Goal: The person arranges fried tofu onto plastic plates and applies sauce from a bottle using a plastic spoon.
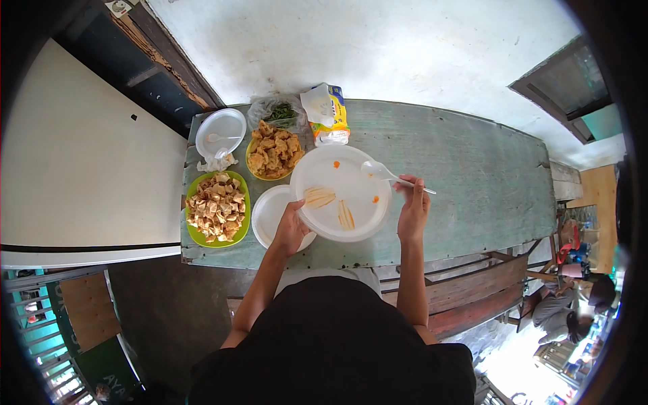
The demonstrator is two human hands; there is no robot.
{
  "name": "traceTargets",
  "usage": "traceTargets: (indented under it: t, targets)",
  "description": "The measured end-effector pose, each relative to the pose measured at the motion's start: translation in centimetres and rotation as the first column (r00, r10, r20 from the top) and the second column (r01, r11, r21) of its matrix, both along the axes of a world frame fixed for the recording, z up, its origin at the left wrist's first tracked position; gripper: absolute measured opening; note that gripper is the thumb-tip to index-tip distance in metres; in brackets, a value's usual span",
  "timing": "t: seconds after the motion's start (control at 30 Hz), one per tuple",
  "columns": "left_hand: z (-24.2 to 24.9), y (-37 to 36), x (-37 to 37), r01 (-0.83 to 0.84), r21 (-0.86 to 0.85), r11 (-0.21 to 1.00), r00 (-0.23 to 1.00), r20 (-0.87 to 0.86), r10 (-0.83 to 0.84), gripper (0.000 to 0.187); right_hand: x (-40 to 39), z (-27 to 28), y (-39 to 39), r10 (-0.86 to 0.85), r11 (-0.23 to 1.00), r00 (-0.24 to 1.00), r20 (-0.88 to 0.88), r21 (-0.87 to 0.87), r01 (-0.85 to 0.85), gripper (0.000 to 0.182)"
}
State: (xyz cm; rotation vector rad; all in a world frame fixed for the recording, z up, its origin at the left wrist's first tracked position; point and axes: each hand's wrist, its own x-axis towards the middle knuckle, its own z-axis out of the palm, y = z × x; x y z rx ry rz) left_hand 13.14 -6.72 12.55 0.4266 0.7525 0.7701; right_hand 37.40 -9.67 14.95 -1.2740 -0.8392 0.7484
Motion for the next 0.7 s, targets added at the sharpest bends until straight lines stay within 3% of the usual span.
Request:
traceTargets:
  t: [0.07, 0.1, 0.17, 0.3, 0.43, 0.5, 0.6, 0.63, 0.7]
  targets:
    - [-1.2, 0.4, -0.4, 0.012, -0.011, 1.000, 0.999, 0.048, -0.011, 0.055, 0.1, -0.6, 0.1, -0.014, 0.999, 0.948, -0.317, 0.028, 0.024, 0.040]
    - [-1.2, 0.5, -0.4, 0.024, -0.022, 0.999, 0.995, 0.097, -0.022, 0.055, 0.0, -0.8, 0.0, -0.015, 0.999, 0.949, -0.316, 0.028, 0.025, 0.040]
    - [-0.9, 0.7, -0.3, 0.032, -0.019, 0.999, 0.996, 0.089, -0.030, 0.055, -0.3, -0.9, 0.0, 0.071, 0.997, 0.877, -0.475, 0.040, -0.059, 0.038]
    - [0.6, 0.9, -0.3, 0.018, -0.027, 0.999, 0.996, 0.088, -0.016, 0.054, -0.4, -1.6, 0.1, 0.135, 0.991, 0.838, -0.529, 0.065, -0.119, 0.039]
    - [2.0, 0.3, -0.2, 0.011, -0.005, 1.000, 0.995, 0.095, -0.011, 0.058, -1.2, -1.8, 0.2, 0.084, 0.996, 0.873, -0.481, 0.066, -0.060, 0.042]
    - [2.8, -0.4, 0.5, -0.032, 0.286, 0.958, 0.995, 0.095, 0.005, 0.065, -1.7, -1.9, 0.2, 0.062, 0.997, 0.893, -0.446, 0.074, -0.033, 0.042]
    - [1.5, -0.4, 1.0, -0.018, 0.429, 0.903, 0.995, 0.100, -0.028, 0.070, -2.8, -1.6, 0.1, 0.085, 0.992, 0.867, -0.491, 0.123, -0.028, 0.042]
    - [1.6, -0.6, 1.2, -0.018, 0.428, 0.904, 0.995, 0.099, -0.026, 0.070, -3.1, -1.2, -0.1, 0.110, 0.990, 0.856, -0.505, 0.129, -0.052, 0.041]
    - [2.0, -0.9, 1.5, -0.120, 0.187, 0.975, 0.967, 0.245, 0.072, 0.062, -3.3, -0.7, -0.3, 0.134, 0.988, 0.845, -0.518, 0.134, -0.074, 0.040]
